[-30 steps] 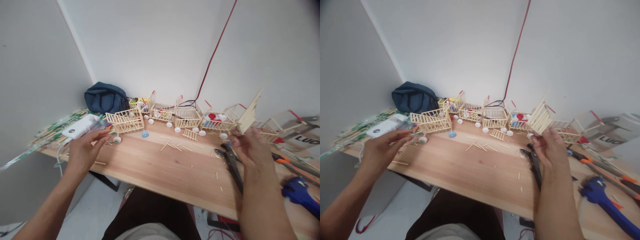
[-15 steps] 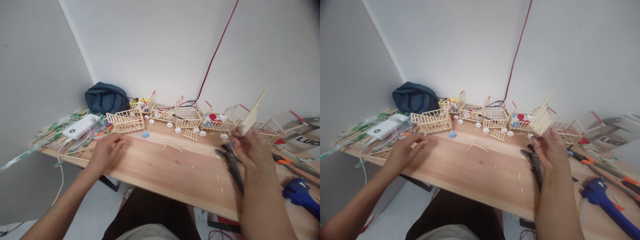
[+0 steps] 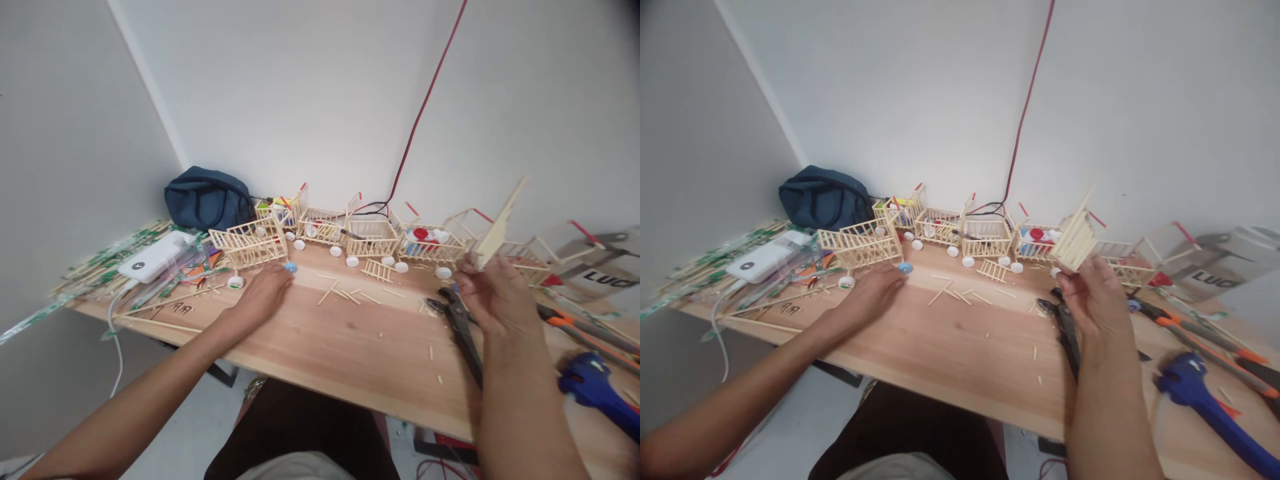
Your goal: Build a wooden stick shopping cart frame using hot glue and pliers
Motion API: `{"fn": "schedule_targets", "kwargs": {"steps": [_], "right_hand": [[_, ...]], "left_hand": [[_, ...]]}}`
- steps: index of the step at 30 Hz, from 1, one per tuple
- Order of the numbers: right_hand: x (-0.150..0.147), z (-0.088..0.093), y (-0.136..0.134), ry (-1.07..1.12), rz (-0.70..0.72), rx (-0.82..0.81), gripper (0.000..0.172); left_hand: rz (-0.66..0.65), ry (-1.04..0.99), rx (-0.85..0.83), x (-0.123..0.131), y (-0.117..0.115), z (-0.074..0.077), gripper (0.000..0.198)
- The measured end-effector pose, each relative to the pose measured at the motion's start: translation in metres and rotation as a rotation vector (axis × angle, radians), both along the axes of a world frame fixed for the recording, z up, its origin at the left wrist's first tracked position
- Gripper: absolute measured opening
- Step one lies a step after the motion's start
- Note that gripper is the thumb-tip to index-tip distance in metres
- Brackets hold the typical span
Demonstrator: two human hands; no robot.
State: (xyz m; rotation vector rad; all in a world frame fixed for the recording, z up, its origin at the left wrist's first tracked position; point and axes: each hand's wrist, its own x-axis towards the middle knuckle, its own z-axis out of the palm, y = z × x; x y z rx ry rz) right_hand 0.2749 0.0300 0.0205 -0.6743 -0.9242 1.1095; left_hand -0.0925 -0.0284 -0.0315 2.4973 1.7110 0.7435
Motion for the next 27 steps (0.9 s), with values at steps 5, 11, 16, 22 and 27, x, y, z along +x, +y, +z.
{"fn": "schedule_targets", "kwargs": {"steps": [5,11,16,22,27], "right_hand": [[0.000,-0.001,0.000,0.008,0.006,-0.011,0.037],[0.000,-0.002,0.001,0.017,0.011,-0.017,0.039],[0.000,-0.003,0.001,0.013,0.015,-0.022,0.031],[0.004,-0.008,0.006,-0.047,0.017,-0.010,0.030],[0.009,-0.013,0.009,-0.135,0.068,0.054,0.019]], "left_hand": [[-0.058,-0.056,0.091,0.014,0.009,-0.006,0.022],[0.036,-0.252,0.017,0.039,0.001,0.018,0.023],[0.043,-0.189,-0.142,0.051,0.004,0.019,0.013],[0.025,-0.034,-0.056,0.058,0.028,0.010,0.026],[0.035,0.218,-0.133,0.064,0.049,0.003,0.016]]}}
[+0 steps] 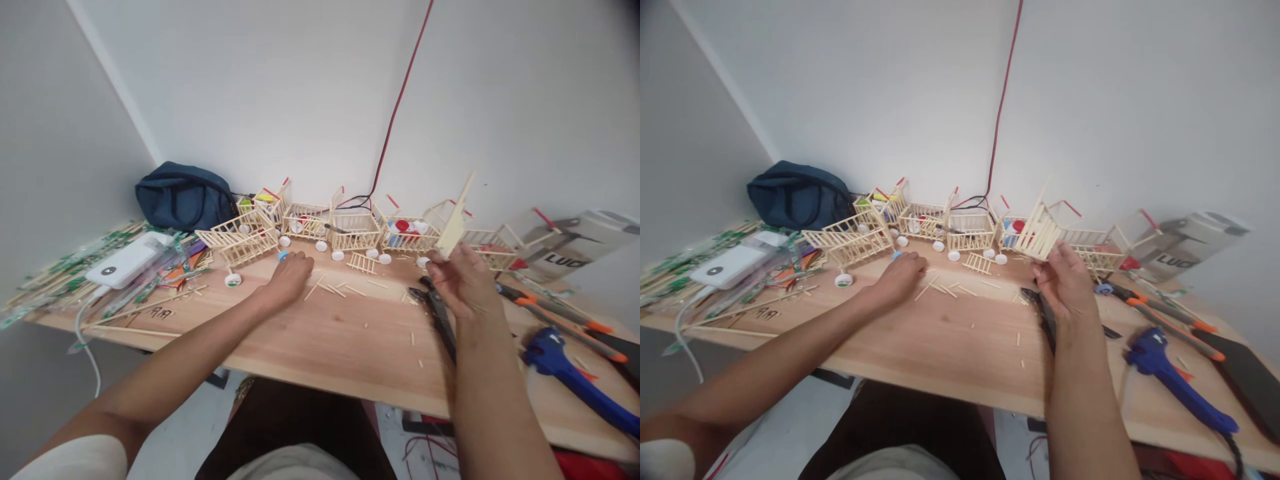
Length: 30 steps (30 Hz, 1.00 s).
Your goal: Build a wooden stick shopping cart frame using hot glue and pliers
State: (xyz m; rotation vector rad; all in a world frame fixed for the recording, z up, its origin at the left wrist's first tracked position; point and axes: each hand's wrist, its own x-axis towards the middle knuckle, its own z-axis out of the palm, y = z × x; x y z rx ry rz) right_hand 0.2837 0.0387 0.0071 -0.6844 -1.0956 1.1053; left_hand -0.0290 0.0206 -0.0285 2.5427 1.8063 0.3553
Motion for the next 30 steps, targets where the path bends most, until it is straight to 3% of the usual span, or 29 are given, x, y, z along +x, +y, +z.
{"fn": "schedule_targets", "kwargs": {"steps": [7,16,25,27,30], "right_hand": [[-0.004,-0.003,0.000,-0.021,-0.002,-0.055,0.025],[-0.011,-0.003,-0.004,-0.077,0.100,-0.107,0.027],[-0.013,-0.002,-0.005,-0.094,0.123,-0.122,0.027],[-0.012,-0.003,-0.005,-0.095,0.125,-0.120,0.028],[-0.011,-0.004,-0.004,-0.093,0.124,-0.116,0.027]], "left_hand": [[0.011,0.006,-0.017,-0.004,0.008,-0.007,0.017],[0.127,-0.031,-0.054,0.007,0.011,0.006,0.018],[0.090,-0.053,0.001,0.000,0.004,0.001,0.022],[0.077,-0.128,0.013,-0.004,0.001,0.000,0.019],[0.011,-0.456,-0.047,-0.006,-0.001,0.003,0.014]]}}
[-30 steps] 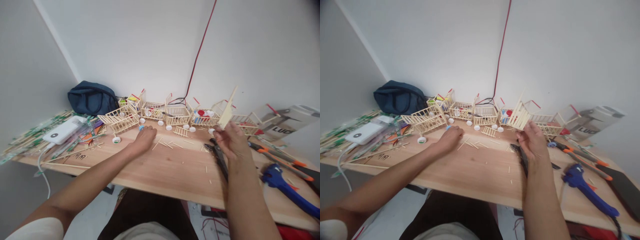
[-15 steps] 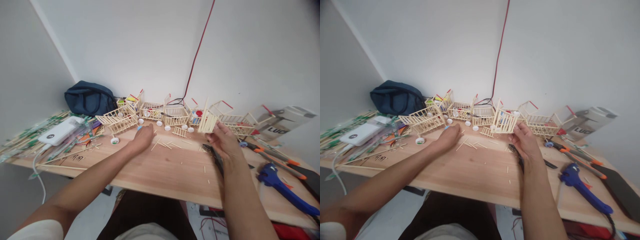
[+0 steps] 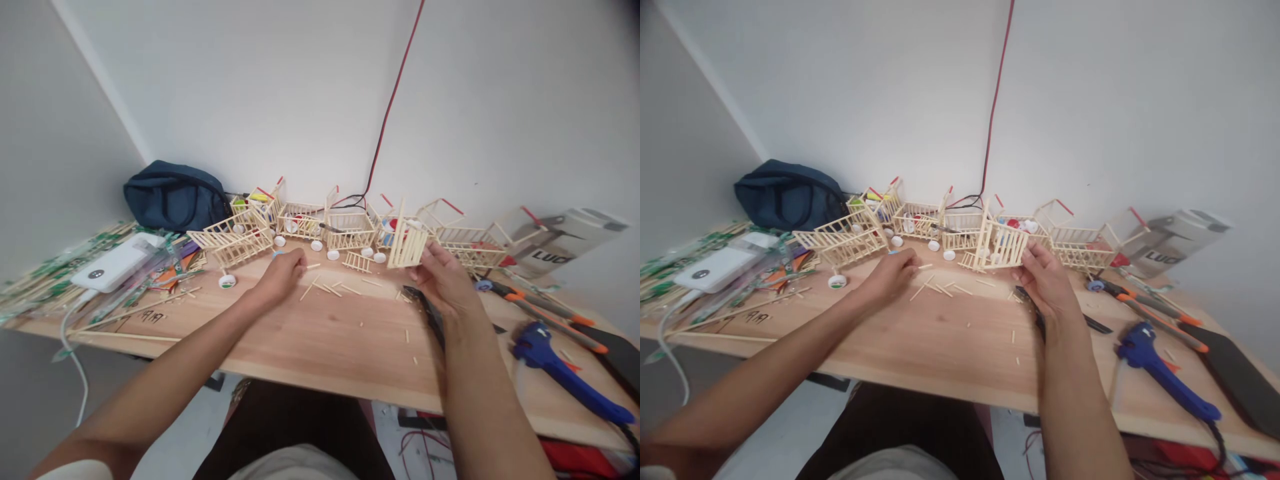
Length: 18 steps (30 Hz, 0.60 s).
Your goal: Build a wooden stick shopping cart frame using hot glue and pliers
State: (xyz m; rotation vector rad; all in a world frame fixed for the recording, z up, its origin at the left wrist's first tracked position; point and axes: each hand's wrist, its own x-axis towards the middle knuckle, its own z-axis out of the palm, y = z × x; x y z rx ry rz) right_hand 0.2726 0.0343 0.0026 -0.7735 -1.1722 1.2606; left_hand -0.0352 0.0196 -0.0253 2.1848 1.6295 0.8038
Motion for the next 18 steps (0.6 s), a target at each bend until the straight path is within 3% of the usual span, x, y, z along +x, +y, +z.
{"fn": "schedule_targets", "kwargs": {"steps": [3,6,18], "right_hand": [[0.000,-0.001,0.000,0.000,-0.002,0.004,0.026],[0.000,-0.002,0.001,-0.028,0.011,0.009,0.025],[-0.003,0.000,0.000,-0.087,-0.004,0.011,0.026]], "left_hand": [[-0.061,-0.313,-0.154,0.002,-0.002,0.007,0.008],[-0.071,-0.417,-0.187,0.005,-0.005,0.011,0.009],[0.054,-0.321,-0.028,0.002,-0.003,-0.002,0.016]]}}
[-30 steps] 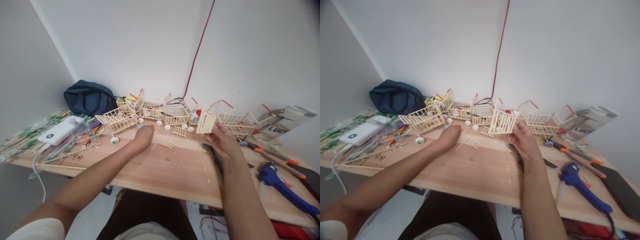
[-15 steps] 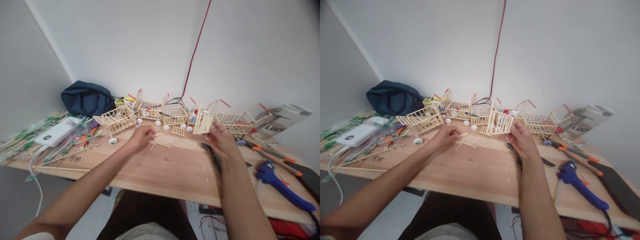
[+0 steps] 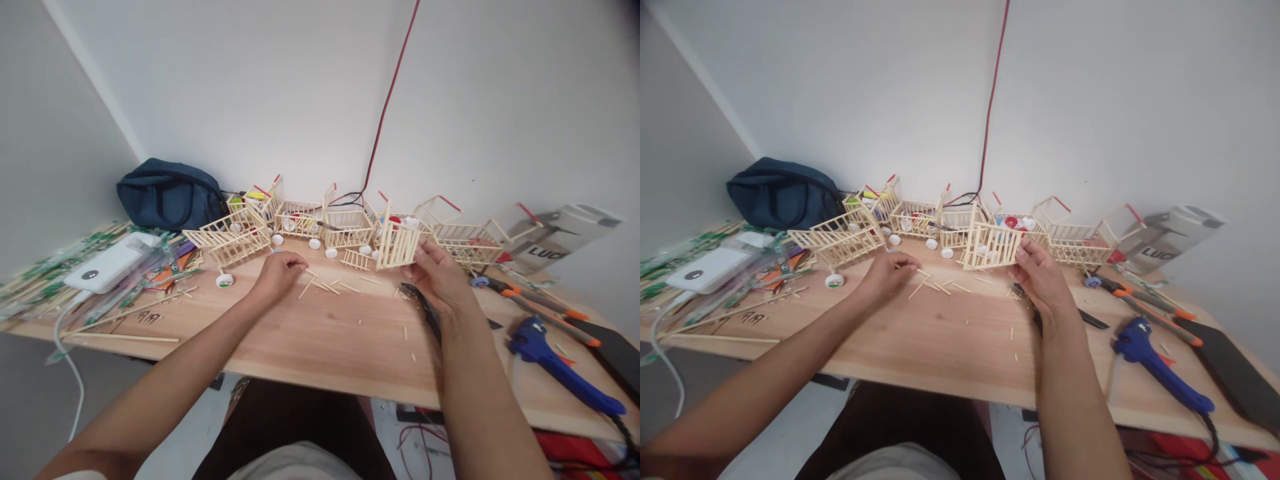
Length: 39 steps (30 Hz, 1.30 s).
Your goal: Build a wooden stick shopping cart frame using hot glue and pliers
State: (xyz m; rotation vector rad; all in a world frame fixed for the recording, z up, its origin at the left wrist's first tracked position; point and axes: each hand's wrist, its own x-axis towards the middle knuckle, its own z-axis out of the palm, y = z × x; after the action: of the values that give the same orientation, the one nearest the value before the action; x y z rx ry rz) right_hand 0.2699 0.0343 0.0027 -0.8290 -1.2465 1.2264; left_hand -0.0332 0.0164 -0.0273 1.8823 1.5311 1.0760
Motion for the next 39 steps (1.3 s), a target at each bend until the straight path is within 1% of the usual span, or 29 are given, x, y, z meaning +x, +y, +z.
{"fn": "schedule_targets", "kwargs": {"steps": [4,5,7,9,11,14,16,20,24,27,29,31,33,36,39], "right_hand": [[0.000,0.001,-0.001,0.002,0.001,0.001,0.025],[0.000,0.001,-0.001,0.005,0.003,0.000,0.025],[0.000,0.001,-0.001,0.011,0.008,0.002,0.024],[0.000,0.002,-0.002,0.017,0.012,0.007,0.025],[-0.001,0.002,-0.002,0.023,0.013,0.012,0.025],[-0.001,0.003,-0.002,0.021,0.009,0.011,0.025],[-0.001,0.003,-0.002,0.007,0.001,0.016,0.025],[-0.001,0.003,-0.002,-0.022,-0.017,0.029,0.028],[-0.001,0.003,-0.002,-0.012,-0.010,0.015,0.029],[-0.001,0.003,-0.002,-0.029,-0.013,0.018,0.029],[-0.002,0.003,-0.002,-0.039,-0.012,0.020,0.029],[-0.002,0.002,-0.001,-0.044,-0.011,0.020,0.028],[-0.003,0.001,-0.001,-0.041,-0.011,0.015,0.028],[-0.005,-0.002,0.001,-0.042,-0.015,0.007,0.027],[-0.006,-0.005,0.003,-0.080,-0.030,0.003,0.027]], "left_hand": [[0.012,0.160,0.221,0.003,-0.004,-0.003,0.017],[-0.015,0.199,0.262,0.005,-0.005,-0.004,0.017],[-0.118,0.266,0.296,0.011,-0.006,-0.006,0.016],[-0.227,0.335,0.286,0.019,-0.007,-0.009,0.015],[-0.285,0.424,0.266,0.025,-0.007,-0.012,0.016],[-0.305,0.536,0.243,0.032,-0.007,-0.012,0.014],[-0.311,0.565,0.227,0.035,-0.007,-0.010,0.011],[-0.333,0.564,0.180,0.036,-0.009,-0.005,0.009],[-0.340,0.548,0.161,0.038,-0.011,-0.004,0.014],[-0.321,0.500,0.145,0.038,-0.014,-0.002,0.017],[-0.254,0.419,0.143,0.034,-0.016,0.001,0.016],[-0.168,0.296,0.149,0.028,-0.016,0.005,0.014],[-0.110,0.137,0.119,0.020,-0.014,0.008,0.014],[-0.059,-0.091,0.007,0.007,-0.008,0.013,0.014],[-0.022,-0.259,-0.060,-0.001,-0.003,0.017,0.016]]}}
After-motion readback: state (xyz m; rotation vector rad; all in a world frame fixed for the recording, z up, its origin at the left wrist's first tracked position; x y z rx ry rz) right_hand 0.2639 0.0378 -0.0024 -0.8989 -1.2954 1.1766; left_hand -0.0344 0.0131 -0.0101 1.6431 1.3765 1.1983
